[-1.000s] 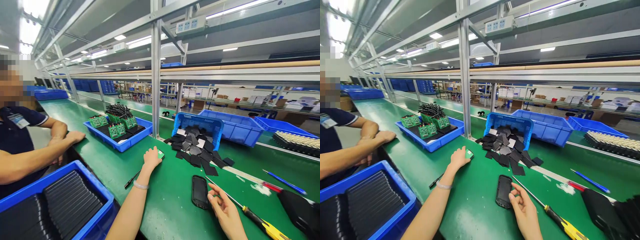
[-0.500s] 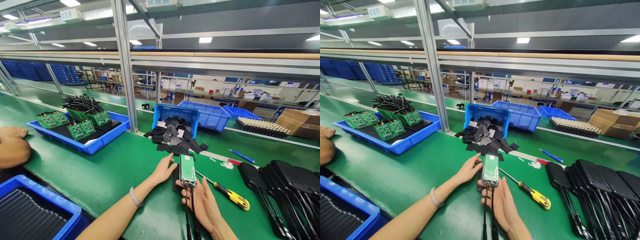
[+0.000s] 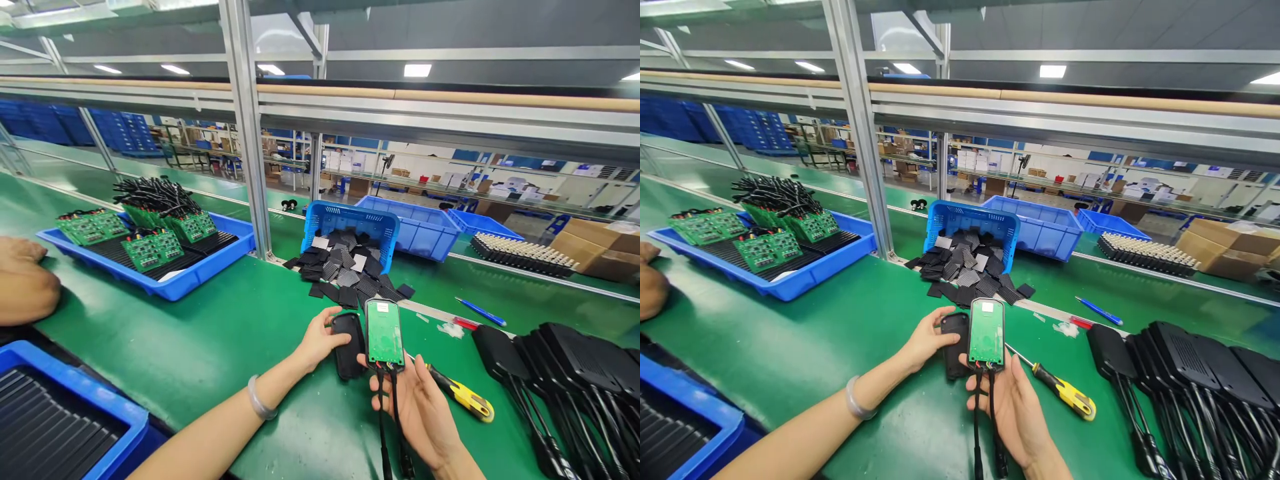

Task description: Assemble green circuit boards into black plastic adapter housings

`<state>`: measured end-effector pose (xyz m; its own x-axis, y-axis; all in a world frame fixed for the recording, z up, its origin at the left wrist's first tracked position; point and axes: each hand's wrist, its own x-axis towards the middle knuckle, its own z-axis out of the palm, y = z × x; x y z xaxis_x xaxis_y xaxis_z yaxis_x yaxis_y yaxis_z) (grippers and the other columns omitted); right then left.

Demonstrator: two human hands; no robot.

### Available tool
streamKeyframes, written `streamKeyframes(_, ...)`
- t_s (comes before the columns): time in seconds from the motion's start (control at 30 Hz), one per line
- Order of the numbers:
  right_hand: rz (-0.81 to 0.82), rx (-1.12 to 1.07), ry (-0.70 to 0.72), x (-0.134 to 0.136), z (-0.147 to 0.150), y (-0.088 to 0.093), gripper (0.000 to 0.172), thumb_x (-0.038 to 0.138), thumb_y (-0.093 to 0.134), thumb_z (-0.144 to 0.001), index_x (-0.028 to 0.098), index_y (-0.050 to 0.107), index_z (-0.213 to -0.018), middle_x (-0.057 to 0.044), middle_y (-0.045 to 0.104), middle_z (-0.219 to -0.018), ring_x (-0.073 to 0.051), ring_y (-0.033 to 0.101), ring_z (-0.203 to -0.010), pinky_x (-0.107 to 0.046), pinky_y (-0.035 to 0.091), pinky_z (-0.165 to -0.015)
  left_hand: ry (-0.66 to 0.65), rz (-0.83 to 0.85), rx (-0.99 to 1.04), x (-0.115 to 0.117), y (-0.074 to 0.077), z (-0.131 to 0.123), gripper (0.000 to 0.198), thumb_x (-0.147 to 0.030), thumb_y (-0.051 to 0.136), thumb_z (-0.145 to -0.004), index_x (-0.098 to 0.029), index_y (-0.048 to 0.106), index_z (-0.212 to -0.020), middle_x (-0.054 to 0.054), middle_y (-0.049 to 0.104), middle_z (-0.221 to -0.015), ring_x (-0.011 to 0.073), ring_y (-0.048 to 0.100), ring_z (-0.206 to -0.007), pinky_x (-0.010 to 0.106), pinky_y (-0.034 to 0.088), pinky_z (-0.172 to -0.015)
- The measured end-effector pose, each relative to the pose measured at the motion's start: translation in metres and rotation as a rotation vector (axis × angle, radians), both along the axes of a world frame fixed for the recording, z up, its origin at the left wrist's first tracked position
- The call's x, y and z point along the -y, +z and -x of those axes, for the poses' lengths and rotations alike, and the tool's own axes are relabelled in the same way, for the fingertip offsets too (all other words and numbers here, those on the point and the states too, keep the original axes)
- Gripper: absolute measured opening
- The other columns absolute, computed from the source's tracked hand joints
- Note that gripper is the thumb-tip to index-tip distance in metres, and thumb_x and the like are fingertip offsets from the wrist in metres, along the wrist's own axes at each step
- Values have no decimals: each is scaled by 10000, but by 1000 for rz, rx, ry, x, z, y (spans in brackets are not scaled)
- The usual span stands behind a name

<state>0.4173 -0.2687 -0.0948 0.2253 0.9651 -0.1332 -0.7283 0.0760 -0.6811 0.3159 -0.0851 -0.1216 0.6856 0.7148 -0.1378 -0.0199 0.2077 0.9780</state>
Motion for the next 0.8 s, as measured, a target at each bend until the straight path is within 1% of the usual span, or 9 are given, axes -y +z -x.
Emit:
streamKeyframes(0.07,36,22,-19,1,-1,1,393,472,577,-863,226,556,-1169,-127,676,-1123,-191,608,-777,-331,518,-636,-20,125,22,-2,2,0,429,-237,686,-621,-107,594,-1019,119,658,-961,215,645,-815,387,534,-809)
streamKeyframes(0.13,80,77,-44,2,0,3,399,371,654,-830,224,537,-1183,-125,678,-1120,-179,607,-768,-311,519,-617,-47,159,9,-4,4,1,297,-292,626,-679,-100,604,-905,134,682,-883,217,656,-776,388,545,-777)
streamKeyframes(0.23,122,202,-66,2,5,7,398,326,663,-837,213,532,-1195,-116,675,-1111,-147,595,-725,-276,510,-603,-81,135,-19,-7,3,3,346,-260,665,-640,-109,611,-947,99,698,-827,195,650,-708,347,542,-704)
streamKeyframes(0.33,124,335,-48,1,8,7,339,368,612,-876,168,577,-1148,-90,703,-895,-122,574,-635,-243,479,-594,-81,14,-64,-11,-3,4,506,-124,749,-499,-133,620,-989,24,687,-734,162,617,-654,280,503,-653)
streamKeyframes(0.4,121,388,-35,1,9,5,326,394,589,-887,144,607,-1095,-71,689,-765,-115,564,-591,-229,456,-582,-76,-57,-94,-13,-7,4,524,-75,751,-458,-132,628,-964,10,683,-718,158,613,-664,267,489,-662)
streamKeyframes(0.57,147,356,-6,0,8,1,301,404,568,-893,128,619,-1000,-113,705,-898,-95,564,-531,-219,431,-527,-142,-113,-143,-13,-7,4,469,-198,702,-610,-116,587,-1057,78,718,-859,212,668,-762,335,528,-702)
streamKeyframes(0.63,152,334,-1,0,8,2,298,397,563,-896,124,613,-1004,-126,701,-938,-92,562,-534,-218,433,-517,-145,-175,-182,-13,-4,5,425,-215,703,-622,-119,607,-1025,92,712,-885,246,670,-814,387,532,-751)
streamKeyframes(0.7,140,304,3,0,9,3,299,386,566,-895,130,597,-1046,-136,692,-990,-102,568,-583,-218,441,-514,-103,-284,-231,-14,-2,8,447,-186,740,-570,-128,636,-1001,98,694,-913,295,642,-918,467,492,-864)
streamKeyframes(0.8,97,288,41,1,10,2,345,361,610,-868,154,553,-1138,-132,669,-1067,-108,571,-652,-220,454,-540,0,-465,-264,-15,5,11,541,-184,783,-520,-152,659,-1046,125,618,-1127,349,488,-1174,525,310,-1068)
